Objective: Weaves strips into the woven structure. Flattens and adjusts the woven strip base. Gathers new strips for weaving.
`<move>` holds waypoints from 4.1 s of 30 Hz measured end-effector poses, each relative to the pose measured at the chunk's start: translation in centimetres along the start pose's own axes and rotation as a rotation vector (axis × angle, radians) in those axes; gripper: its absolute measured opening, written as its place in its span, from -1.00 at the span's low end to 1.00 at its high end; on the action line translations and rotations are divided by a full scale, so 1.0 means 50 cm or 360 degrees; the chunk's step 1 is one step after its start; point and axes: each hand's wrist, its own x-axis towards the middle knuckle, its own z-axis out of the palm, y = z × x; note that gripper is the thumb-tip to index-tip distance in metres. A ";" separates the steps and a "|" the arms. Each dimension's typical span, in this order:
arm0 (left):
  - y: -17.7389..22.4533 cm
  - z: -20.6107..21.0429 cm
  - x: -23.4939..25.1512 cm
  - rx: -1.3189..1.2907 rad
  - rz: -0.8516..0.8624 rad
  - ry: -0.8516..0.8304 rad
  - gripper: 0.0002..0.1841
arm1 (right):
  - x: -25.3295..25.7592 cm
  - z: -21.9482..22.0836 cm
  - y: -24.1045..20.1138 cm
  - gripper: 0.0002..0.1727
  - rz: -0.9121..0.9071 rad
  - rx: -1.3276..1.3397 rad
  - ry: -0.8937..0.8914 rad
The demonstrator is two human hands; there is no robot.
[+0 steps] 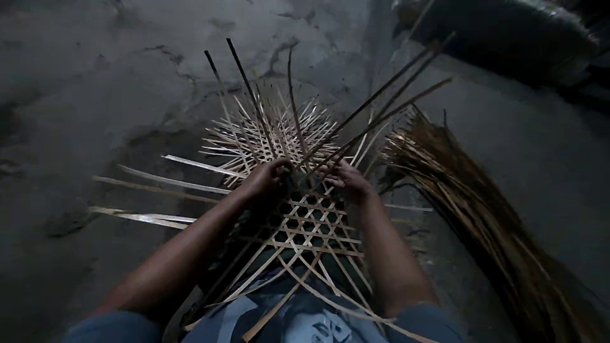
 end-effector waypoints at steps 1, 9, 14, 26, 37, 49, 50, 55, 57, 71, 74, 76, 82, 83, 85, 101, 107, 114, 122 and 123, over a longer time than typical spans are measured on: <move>-0.013 -0.002 -0.003 -0.0086 0.0010 -0.0024 -0.64 | -0.008 0.008 0.008 -0.50 -0.0048 0.0037 0.0070; -0.040 0.016 -0.020 -0.0291 -0.0008 0.0092 -0.64 | -0.042 0.109 0.013 -0.55 -0.0418 0.0311 0.0983; 0.006 0.002 -0.025 -0.0130 0.0156 0.0048 -0.67 | 0.008 0.081 -0.052 -0.36 -0.0201 -0.0076 0.0432; -0.071 0.007 -0.045 -0.0439 0.0110 0.0111 -0.69 | 0.031 0.163 0.011 -0.51 -0.0481 0.0446 0.0516; -0.013 0.003 -0.046 -0.0098 0.0230 0.0020 -0.63 | 0.039 0.127 -0.066 -0.39 -0.0216 -0.0418 -0.0574; 0.007 0.053 -0.022 0.0077 -0.0223 0.0349 -0.59 | -0.005 0.130 -0.030 -0.43 -0.0854 -0.0229 0.0504; 0.005 0.065 -0.037 0.0095 -0.0172 0.0495 -0.55 | -0.028 0.121 -0.031 -0.39 -0.0886 -0.0298 0.0668; -0.019 0.130 -0.096 0.0549 0.0117 0.0649 -0.50 | -0.137 0.121 0.040 -0.66 -0.0519 -0.1011 0.0879; -0.020 0.148 -0.105 0.0701 0.0109 0.0610 -0.52 | -0.149 0.134 0.088 -0.65 -0.0380 -0.1305 0.0771; -0.033 0.157 -0.094 0.0850 0.0207 0.0653 -0.61 | -0.134 0.147 0.158 -0.69 -0.0732 -0.1646 0.0919; -0.030 0.149 -0.093 0.0832 0.0181 0.0531 -0.60 | -0.134 0.148 0.162 -0.70 -0.0749 -0.1639 0.0936; -0.033 0.146 -0.089 0.0835 0.0176 0.0469 -0.56 | -0.133 0.148 0.163 -0.71 -0.0765 -0.1629 0.0938; -0.050 0.153 -0.087 0.0770 0.0270 0.0631 -0.60 | -0.132 0.145 0.163 -0.70 -0.0736 -0.1592 0.0920; -0.049 0.153 -0.087 0.0753 0.0263 0.0632 -0.62 | -0.133 0.144 0.163 -0.70 -0.0741 -0.1583 0.0926; -0.050 0.149 -0.088 0.0730 0.0239 0.0598 -0.62 | -0.134 0.142 0.163 -0.70 -0.0740 -0.1571 0.0926; -0.040 0.149 -0.090 0.0890 0.0208 0.0480 -0.61 | -0.133 0.160 0.149 -0.60 -0.0703 -0.1953 0.0758; -0.041 0.152 -0.092 0.0910 0.0234 0.0548 -0.62 | -0.131 0.161 0.131 -0.58 -0.0590 -0.2024 0.0653; -0.038 0.153 -0.095 0.0910 0.0206 0.0560 -0.63 | -0.122 0.161 0.142 -0.60 -0.0598 -0.2011 0.0726; -0.045 0.149 -0.094 0.0835 0.0192 0.0626 -0.43 | -0.123 0.169 0.119 -0.60 -0.0439 -0.2013 0.0694; -0.041 0.144 -0.095 0.0795 0.0173 0.0628 -0.36 | -0.126 0.164 0.117 -0.61 -0.0440 -0.1958 0.0664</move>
